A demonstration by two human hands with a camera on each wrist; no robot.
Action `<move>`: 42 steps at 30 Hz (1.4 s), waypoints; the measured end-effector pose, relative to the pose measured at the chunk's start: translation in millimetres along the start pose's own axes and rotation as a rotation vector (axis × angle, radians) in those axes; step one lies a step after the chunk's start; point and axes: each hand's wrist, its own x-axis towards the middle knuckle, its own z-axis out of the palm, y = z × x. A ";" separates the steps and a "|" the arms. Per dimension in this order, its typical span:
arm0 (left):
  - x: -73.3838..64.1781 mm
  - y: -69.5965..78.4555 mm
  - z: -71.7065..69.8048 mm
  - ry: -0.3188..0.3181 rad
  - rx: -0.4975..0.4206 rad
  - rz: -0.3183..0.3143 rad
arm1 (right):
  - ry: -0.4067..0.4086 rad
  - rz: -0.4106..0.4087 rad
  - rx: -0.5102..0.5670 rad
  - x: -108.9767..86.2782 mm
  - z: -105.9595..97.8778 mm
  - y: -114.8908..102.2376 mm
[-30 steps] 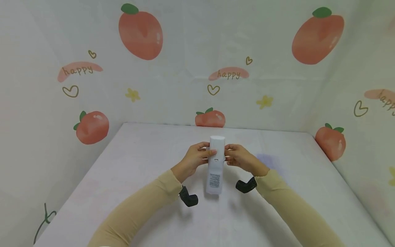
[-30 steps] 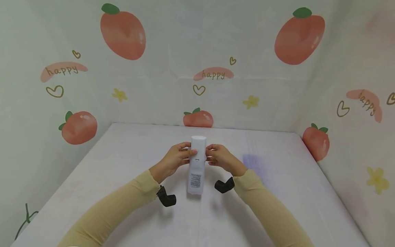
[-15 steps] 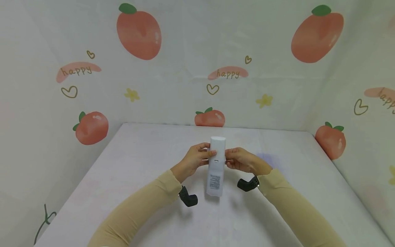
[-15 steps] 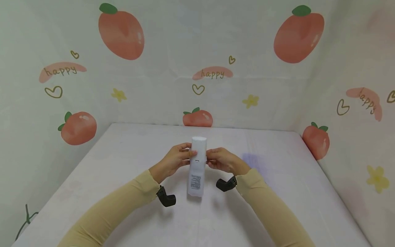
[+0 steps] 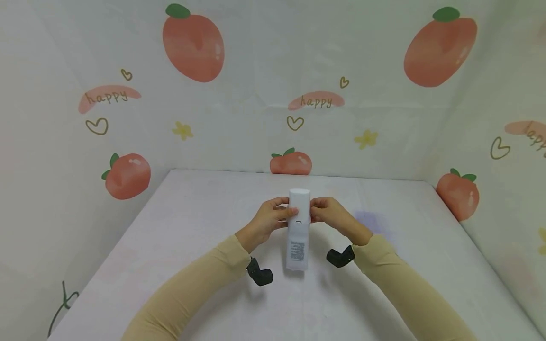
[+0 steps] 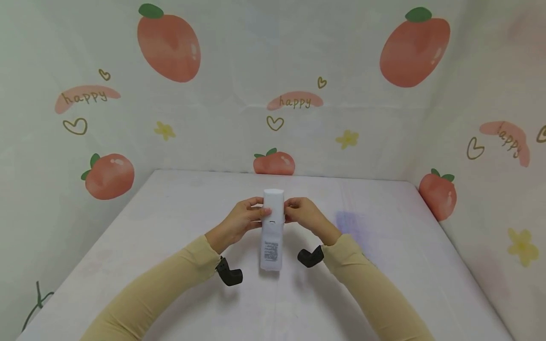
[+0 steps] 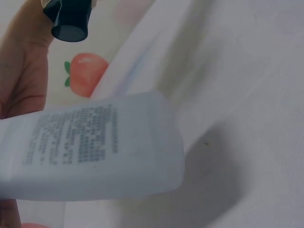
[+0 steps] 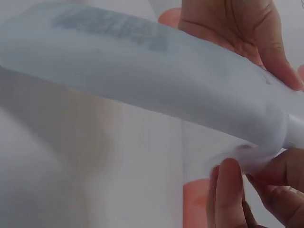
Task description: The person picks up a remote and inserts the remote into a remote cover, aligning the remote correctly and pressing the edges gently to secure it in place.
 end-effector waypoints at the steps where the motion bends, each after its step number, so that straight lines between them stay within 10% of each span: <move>1: -0.1 0.3 0.3 -0.001 -0.001 -0.002 | -0.006 0.009 -0.002 0.1 0.0 0.1; 14: -2.2 -0.6 1.6 -0.032 0.049 0.004 | 0.058 0.107 0.160 1.9 0.4 -0.5; 29: -3.4 3.4 -1.7 -0.039 0.088 -0.001 | 0.159 -0.002 0.133 0.4 2.1 3.7; 42: -2.5 7.0 -6.3 -0.097 0.240 0.032 | 0.347 -0.071 0.333 1.5 -2.1 -2.4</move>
